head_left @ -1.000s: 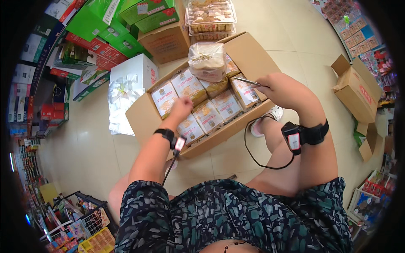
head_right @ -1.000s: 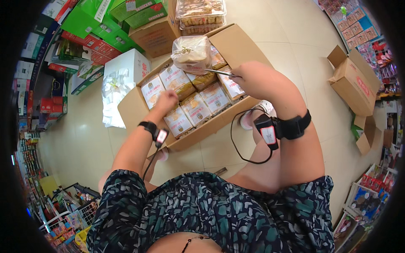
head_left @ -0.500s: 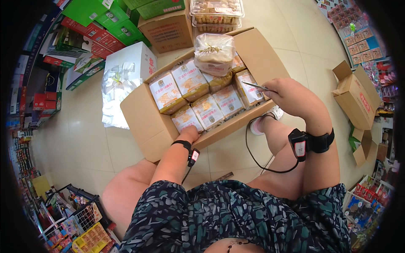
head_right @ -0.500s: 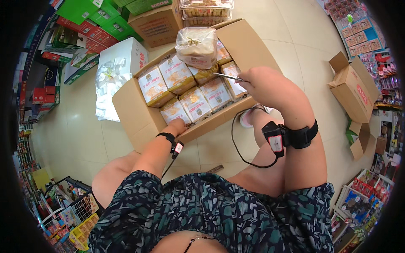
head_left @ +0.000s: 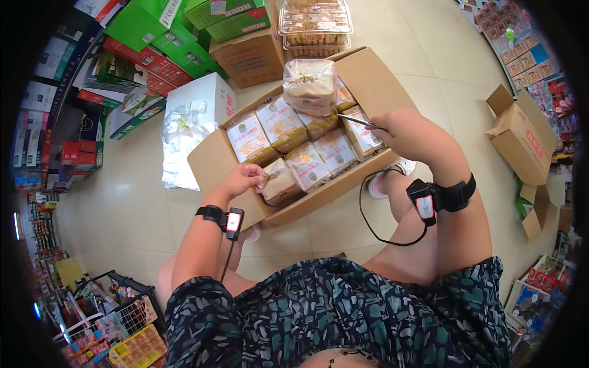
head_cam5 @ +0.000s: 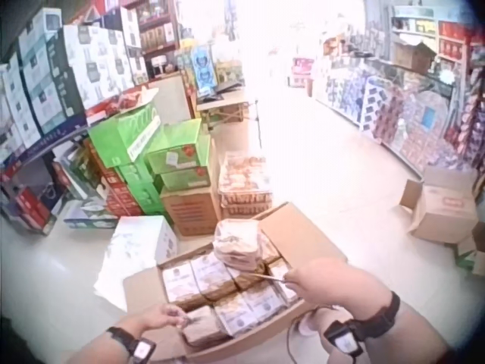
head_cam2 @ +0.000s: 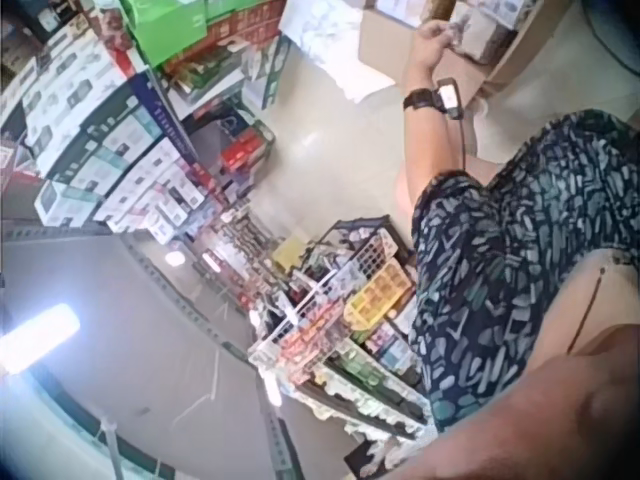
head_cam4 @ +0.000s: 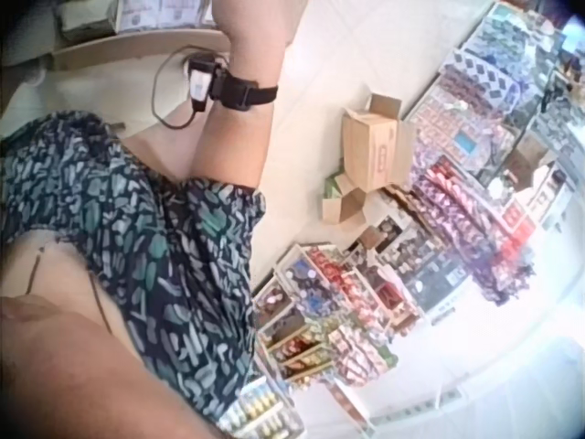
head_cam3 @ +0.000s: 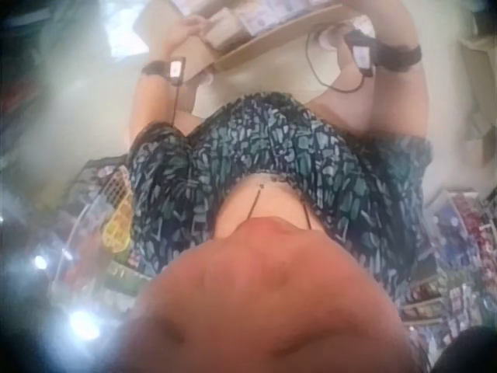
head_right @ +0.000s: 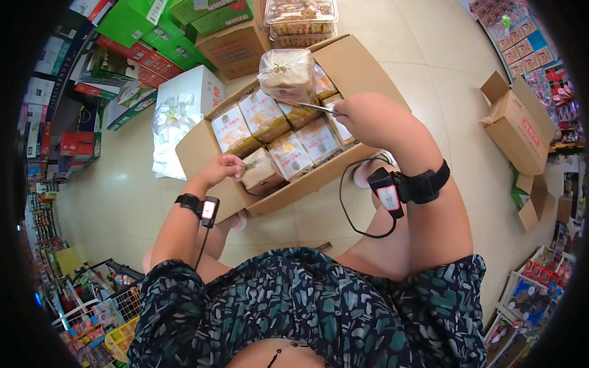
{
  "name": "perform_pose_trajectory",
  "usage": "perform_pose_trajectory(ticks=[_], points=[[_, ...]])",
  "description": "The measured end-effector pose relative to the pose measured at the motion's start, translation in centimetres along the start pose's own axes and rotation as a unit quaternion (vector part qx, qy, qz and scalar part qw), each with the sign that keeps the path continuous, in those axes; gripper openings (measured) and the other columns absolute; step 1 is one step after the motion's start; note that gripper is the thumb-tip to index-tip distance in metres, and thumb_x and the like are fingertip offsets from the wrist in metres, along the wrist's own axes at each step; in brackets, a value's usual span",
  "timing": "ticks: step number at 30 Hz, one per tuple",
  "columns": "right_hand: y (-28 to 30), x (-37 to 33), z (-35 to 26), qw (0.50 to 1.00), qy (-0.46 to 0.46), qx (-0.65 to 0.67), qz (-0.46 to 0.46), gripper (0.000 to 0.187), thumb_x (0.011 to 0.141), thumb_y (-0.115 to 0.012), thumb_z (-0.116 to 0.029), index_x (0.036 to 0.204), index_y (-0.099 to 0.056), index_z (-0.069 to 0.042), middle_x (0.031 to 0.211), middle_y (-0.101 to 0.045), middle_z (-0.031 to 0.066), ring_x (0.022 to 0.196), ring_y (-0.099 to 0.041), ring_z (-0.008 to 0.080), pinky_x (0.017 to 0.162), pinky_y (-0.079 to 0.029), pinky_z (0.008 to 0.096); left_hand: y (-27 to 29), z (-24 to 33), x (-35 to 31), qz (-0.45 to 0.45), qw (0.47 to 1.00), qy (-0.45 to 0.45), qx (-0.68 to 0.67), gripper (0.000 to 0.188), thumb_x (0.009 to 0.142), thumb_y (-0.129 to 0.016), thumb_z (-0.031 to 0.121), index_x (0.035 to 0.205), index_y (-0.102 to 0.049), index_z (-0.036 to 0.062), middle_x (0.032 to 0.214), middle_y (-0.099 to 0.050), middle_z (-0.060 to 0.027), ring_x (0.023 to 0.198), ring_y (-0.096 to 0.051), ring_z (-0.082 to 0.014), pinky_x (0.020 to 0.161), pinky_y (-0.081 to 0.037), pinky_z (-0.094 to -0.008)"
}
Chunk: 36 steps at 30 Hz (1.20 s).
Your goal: Sort and unpack boxes of snacks and bread, then update an inventory list on a clipboard.
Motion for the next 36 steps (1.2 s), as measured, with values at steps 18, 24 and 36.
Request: perform_pose_trajectory(ticks=[18,24,36], points=[[-6.2,0.4,-12.9,0.927,0.204,0.309,0.058,0.035,0.072,-0.073,-0.021,0.099,-0.062,-0.001,0.082,-0.062,0.0132,0.074,-0.058,0.0213,0.07,-0.048,0.0318,-8.7,10.7,-16.2,0.036,0.859,-0.251,-0.445,0.021,0.093,-0.046,0.009,0.114,-0.048,0.0034,0.121,-0.053,-0.0144,0.109,-0.055,-0.0227,0.093,-0.046,-0.0395],[-7.6,1.9,-12.3,0.891,0.098,0.44,-0.058,0.019,0.075,-0.072,-0.014,0.087,-0.066,-0.001,0.072,-0.061,0.0013,0.065,-0.051,0.0064,0.063,-0.044,0.0241,-8.8,9.8,-14.7,0.036,0.826,-0.257,-0.5,0.035,0.094,-0.042,0.009,0.127,-0.041,0.0002,0.124,-0.051,-0.0156,0.113,-0.053,-0.0264,0.095,-0.045,-0.0423],[-7.7,1.9,-13.1,0.859,0.071,0.505,-0.043,0.015,0.077,-0.072,-0.013,0.085,-0.066,-0.002,0.072,-0.058,-0.0041,0.066,-0.047,0.0025,0.059,-0.04,0.0203,-8.4,9.3,-14.2,0.083,0.904,-0.319,-0.272,0.046,0.078,-0.06,-0.007,0.123,-0.052,0.0008,0.126,-0.049,-0.0082,0.114,-0.05,-0.0197,0.097,-0.041,-0.0327]])
Point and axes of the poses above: each hand's wrist, its own x-axis towards the middle knuckle, its own y-axis out of the back of the hand, z = x × y, the point moved 2 cm from there along x, towards the middle knuckle
